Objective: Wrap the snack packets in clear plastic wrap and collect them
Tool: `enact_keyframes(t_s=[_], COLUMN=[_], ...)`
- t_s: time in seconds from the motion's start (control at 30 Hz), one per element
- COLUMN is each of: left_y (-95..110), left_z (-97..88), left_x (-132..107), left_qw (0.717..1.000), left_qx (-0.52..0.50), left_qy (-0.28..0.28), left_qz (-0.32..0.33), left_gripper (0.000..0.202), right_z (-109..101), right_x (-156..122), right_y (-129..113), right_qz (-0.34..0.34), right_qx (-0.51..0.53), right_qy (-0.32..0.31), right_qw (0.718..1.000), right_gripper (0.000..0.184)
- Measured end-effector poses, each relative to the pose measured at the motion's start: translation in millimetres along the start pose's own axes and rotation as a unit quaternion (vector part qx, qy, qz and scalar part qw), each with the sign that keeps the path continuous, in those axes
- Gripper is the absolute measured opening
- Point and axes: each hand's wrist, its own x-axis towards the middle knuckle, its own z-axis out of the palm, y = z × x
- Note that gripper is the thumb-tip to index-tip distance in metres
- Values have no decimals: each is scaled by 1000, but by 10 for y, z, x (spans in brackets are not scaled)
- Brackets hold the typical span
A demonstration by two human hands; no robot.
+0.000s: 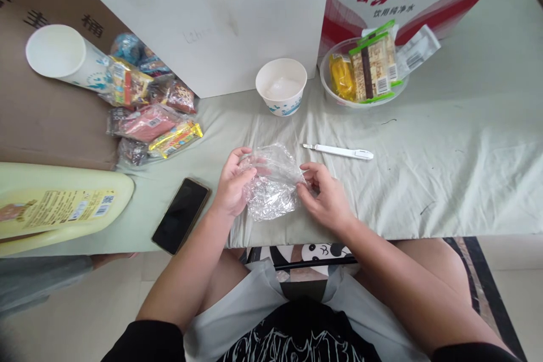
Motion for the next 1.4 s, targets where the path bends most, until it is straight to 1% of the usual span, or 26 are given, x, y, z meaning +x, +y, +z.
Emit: enact_keyframes(t_s=[0.1,0.17,0.3,0.4,0.53,0.67,0.87,0.97,1.03,1.07,1.13,1.2,1.27,1.33,1.4], left_y=[13,13,-6,-26,-43,-34,-10,-18,-23,-23,-14,4,15,4,-29], left_z=[3,5,-2,-11,-13,-1,11,22,30,30,21,5,3,33,88], left_x=[3,4,7,10,18,22,18,15,12,10,8,8,7,1,-15], left_qw=[999,998,997,998,999,1000,1000,999,998,998,998,997,995,994,995], left_qx=[-33,-41,-32,-13,-9,-16,-27,-46,-56,-59,-61,-64,-71,-84,-93], left_qy=[-11,-17,-31,-32,-14,-8,-3,10,9,6,4,24,50,57,32], left_qz=[-38,-51,-65,-58,-27,-24,-14,6,13,15,22,41,49,33,4], left_gripper=[56,61,69,70,66,63,56,48,43,42,42,43,38,36,39], right_z=[9,15,15,9,1,2,-9,-27,-37,-40,-41,-37,-31,-25,-20], right_x=[-5,-12,-27,-33,-31,-21,-15,-16,-13,-8,11,40,70,87,90], right_y=[22,47,83,90,58,27,19,-15,-25,-19,16,66,98,91,50], right_qz=[7,11,13,3,-24,-39,-32,-30,-16,-2,31,65,83,74,60], right_qx=[-6,-6,-7,-3,12,-2,-9,-5,2,16,82,174,235,245,221], right_qy=[12,13,10,11,-6,-16,-18,-39,-61,-71,-74,-53,-42,-79,-125], right_qw=[1000,1000,1000,1000,1000,999,999,999,998,997,993,981,968,963,965], right_gripper=[25,25,24,24,27,25,28,31,34,35,41,50,57,58,52])
